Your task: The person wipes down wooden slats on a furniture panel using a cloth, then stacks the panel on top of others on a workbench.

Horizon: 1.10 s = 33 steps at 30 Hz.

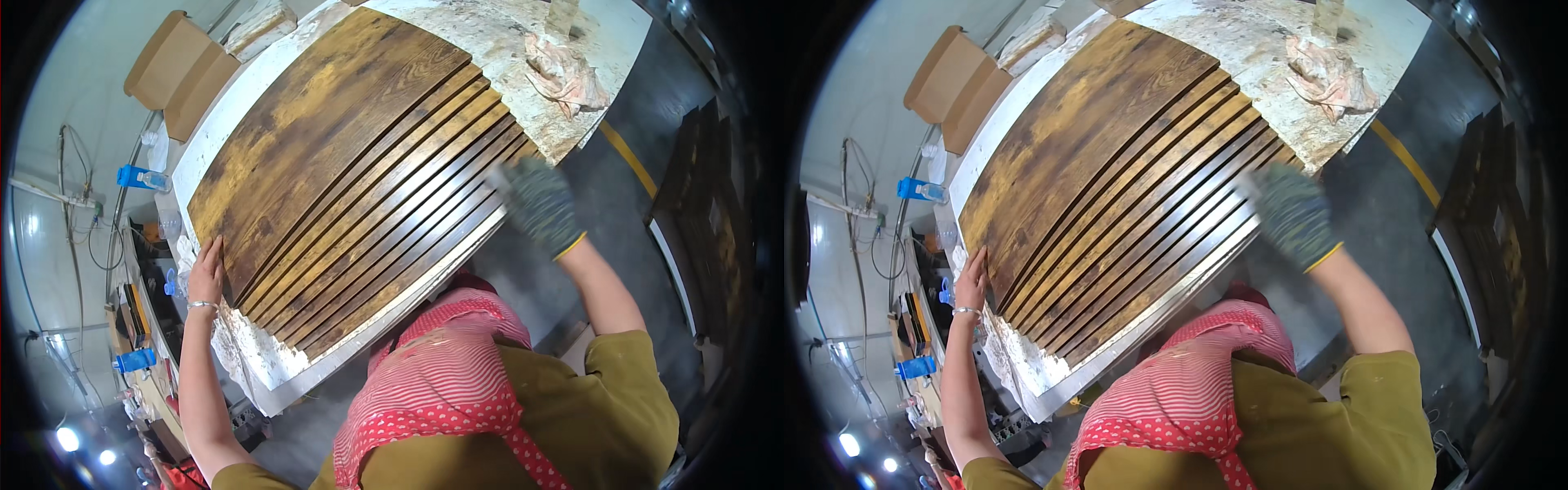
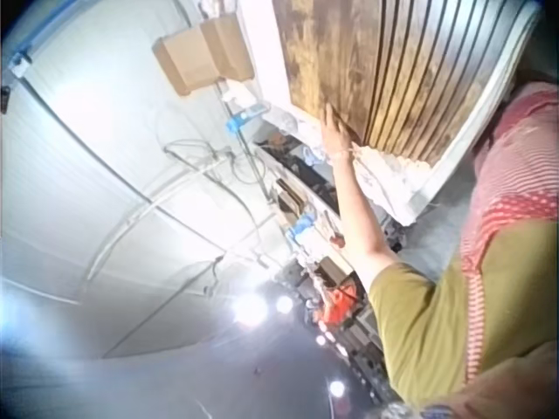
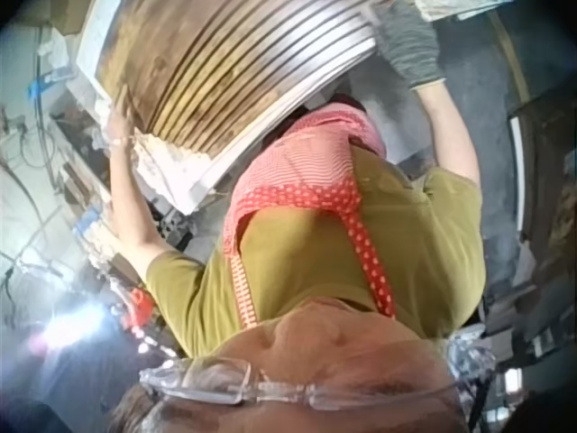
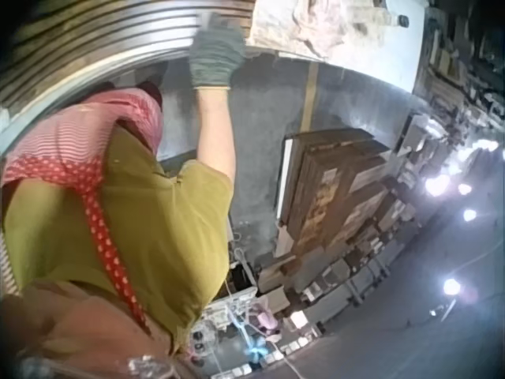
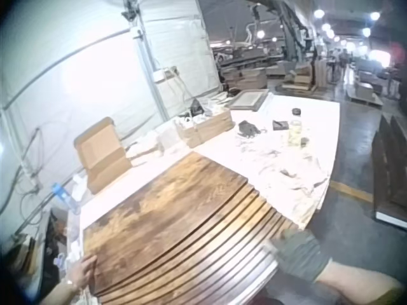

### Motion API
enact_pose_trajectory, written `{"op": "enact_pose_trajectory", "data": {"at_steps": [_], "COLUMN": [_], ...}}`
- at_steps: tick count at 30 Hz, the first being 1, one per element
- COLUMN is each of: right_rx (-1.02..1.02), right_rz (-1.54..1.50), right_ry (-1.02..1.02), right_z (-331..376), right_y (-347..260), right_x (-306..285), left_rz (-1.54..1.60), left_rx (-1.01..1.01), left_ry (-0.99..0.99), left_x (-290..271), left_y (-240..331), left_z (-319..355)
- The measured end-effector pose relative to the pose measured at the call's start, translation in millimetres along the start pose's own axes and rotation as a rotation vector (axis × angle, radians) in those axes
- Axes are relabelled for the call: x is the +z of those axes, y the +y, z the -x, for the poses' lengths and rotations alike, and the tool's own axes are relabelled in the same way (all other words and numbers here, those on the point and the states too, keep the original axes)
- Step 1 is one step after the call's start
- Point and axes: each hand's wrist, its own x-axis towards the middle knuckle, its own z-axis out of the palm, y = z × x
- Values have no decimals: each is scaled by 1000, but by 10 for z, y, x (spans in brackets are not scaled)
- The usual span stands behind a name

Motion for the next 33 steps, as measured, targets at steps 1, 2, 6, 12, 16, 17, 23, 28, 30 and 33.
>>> {"op": "enact_pose_trajectory", "data": {"at_steps": [1,2,6,12,16,17,23,28,30,33], "right_rx": [44,92,86,-372,-497,-554,-6,553,438,15], "right_rz": [19,44,-154,-654,-902,-956,-1678,-2050,-1966,-1574], "right_ry": [51,105,95,-109,-272,-266,-1204,-1581,-1572,-1421], "right_z": [6,-1,-38,-50,-102,-96,-81,-37,-24,-238], "right_y": [239,435,47,-986,-1582,-1734,-2757,-3584,-3935,-4549], "right_x": [-19,-59,-241,-274,-252,-168,140,352,425,272], "left_rz": [-3,21,47,77,70,75,69,154,167,167], "left_rx": [-15,2,6,67,110,93,211,252,268,230], "left_ry": [0,17,47,47,140,144,323,360,400,436], "left_x": [-2,8,-19,-62,36,53,233,270,326,361], "left_y": [-19,-19,14,47,-62,-88,-253,-329,-283,-239], "left_z": [52,48,63,-6,52,61,108,76,45,48]}}
